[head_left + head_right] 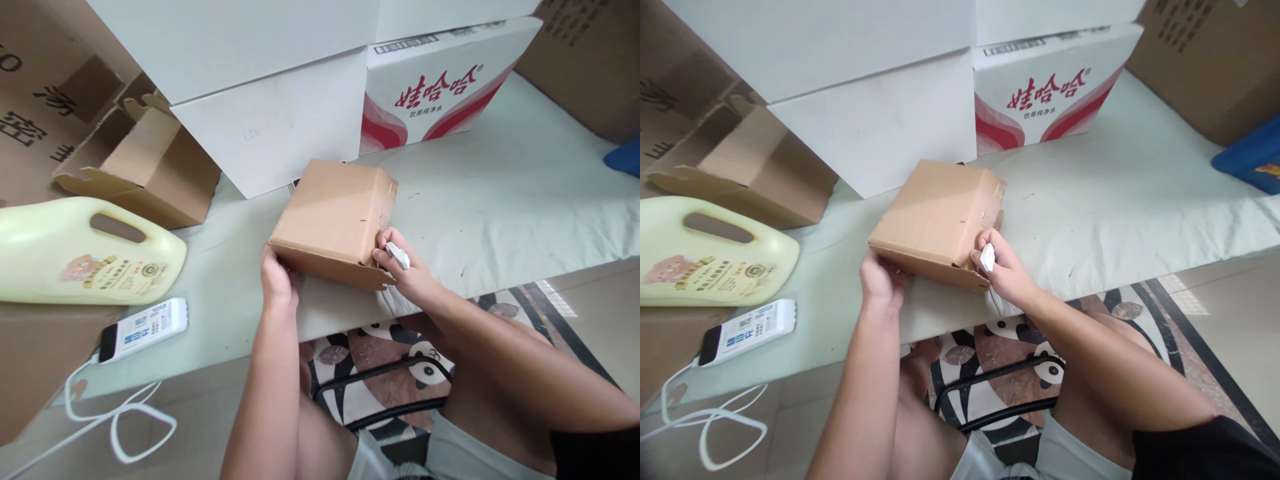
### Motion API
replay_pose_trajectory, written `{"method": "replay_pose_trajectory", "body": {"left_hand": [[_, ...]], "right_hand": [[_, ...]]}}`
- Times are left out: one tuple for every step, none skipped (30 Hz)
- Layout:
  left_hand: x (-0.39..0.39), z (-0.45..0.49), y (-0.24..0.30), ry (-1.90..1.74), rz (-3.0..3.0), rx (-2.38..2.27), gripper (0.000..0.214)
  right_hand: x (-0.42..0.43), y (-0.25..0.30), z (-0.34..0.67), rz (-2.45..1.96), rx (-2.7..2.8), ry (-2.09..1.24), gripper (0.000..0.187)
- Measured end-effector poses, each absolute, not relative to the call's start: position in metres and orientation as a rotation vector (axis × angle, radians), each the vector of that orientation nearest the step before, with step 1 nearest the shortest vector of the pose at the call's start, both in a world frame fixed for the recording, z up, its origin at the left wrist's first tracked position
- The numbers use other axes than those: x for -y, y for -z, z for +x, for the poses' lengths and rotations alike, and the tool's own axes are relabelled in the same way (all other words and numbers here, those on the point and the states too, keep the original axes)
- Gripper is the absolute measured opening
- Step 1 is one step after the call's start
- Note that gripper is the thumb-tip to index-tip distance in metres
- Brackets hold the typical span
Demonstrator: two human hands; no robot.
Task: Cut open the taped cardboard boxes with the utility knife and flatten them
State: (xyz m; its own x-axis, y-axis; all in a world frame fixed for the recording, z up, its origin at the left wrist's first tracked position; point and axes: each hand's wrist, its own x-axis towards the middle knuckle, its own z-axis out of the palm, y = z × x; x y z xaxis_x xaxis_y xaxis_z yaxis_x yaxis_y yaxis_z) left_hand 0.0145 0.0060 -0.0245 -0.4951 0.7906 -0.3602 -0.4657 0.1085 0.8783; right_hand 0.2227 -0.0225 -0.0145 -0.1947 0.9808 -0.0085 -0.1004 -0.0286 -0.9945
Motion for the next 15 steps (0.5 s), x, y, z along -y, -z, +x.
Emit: {"method": "replay_pose_trajectory", "body": {"left_hand": [[-0.0060,0.0145,0.0246,-1.591,0.347,-1.388,0.025],[-0.0060,0.0146,0.0246,-1.591,0.344,-1.392,0.025],[-0.0059,0.0147,0.0245,-1.592,0.343,-1.395,0.025],[-0.0059,0.0148,0.0245,-1.593,0.343,-1.397,0.024],[-0.0059,0.0149,0.0245,-1.591,0.345,-1.398,0.024],[-0.0059,0.0148,0.0246,-1.589,0.348,-1.399,0.024],[-0.0059,0.0146,0.0248,-1.589,0.351,-1.399,0.025],[-0.0059,0.0143,0.0252,-1.589,0.355,-1.399,0.025],[-0.0059,0.0139,0.0258,-1.586,0.361,-1.400,0.026],[-0.0059,0.0135,0.0264,-1.584,0.367,-1.402,0.026],[-0.0059,0.0130,0.0271,-1.582,0.375,-1.405,0.027],[-0.0058,0.0125,0.0278,-1.580,0.382,-1.406,0.028],[-0.0058,0.0121,0.0285,-1.579,0.388,-1.405,0.030],[-0.0057,0.0118,0.0290,-1.580,0.394,-1.401,0.031],[-0.0057,0.0117,0.0293,-1.582,0.396,-1.395,0.031]], "right_hand": [[0.0224,0.0145,0.2229,-1.045,1.265,-1.411,0.033],[0.0223,0.0144,0.2230,-1.043,1.267,-1.411,0.033],[0.0222,0.0145,0.2231,-1.042,1.268,-1.410,0.033],[0.0221,0.0145,0.2230,-1.044,1.270,-1.410,0.033],[0.0221,0.0145,0.2230,-1.047,1.272,-1.409,0.033],[0.0220,0.0146,0.2229,-1.049,1.274,-1.410,0.032],[0.0219,0.0147,0.2228,-1.051,1.272,-1.410,0.032],[0.0219,0.0148,0.2228,-1.051,1.270,-1.410,0.032],[0.0219,0.0149,0.2228,-1.052,1.266,-1.409,0.031],[0.0219,0.0151,0.2229,-1.053,1.262,-1.410,0.031],[0.0219,0.0152,0.2230,-1.054,1.259,-1.411,0.031],[0.0220,0.0152,0.2232,-1.054,1.259,-1.412,0.031],[0.0220,0.0152,0.2233,-1.052,1.262,-1.412,0.031],[0.0221,0.0151,0.2234,-1.051,1.265,-1.412,0.031],[0.0221,0.0149,0.2234,-1.051,1.265,-1.409,0.031]]}}
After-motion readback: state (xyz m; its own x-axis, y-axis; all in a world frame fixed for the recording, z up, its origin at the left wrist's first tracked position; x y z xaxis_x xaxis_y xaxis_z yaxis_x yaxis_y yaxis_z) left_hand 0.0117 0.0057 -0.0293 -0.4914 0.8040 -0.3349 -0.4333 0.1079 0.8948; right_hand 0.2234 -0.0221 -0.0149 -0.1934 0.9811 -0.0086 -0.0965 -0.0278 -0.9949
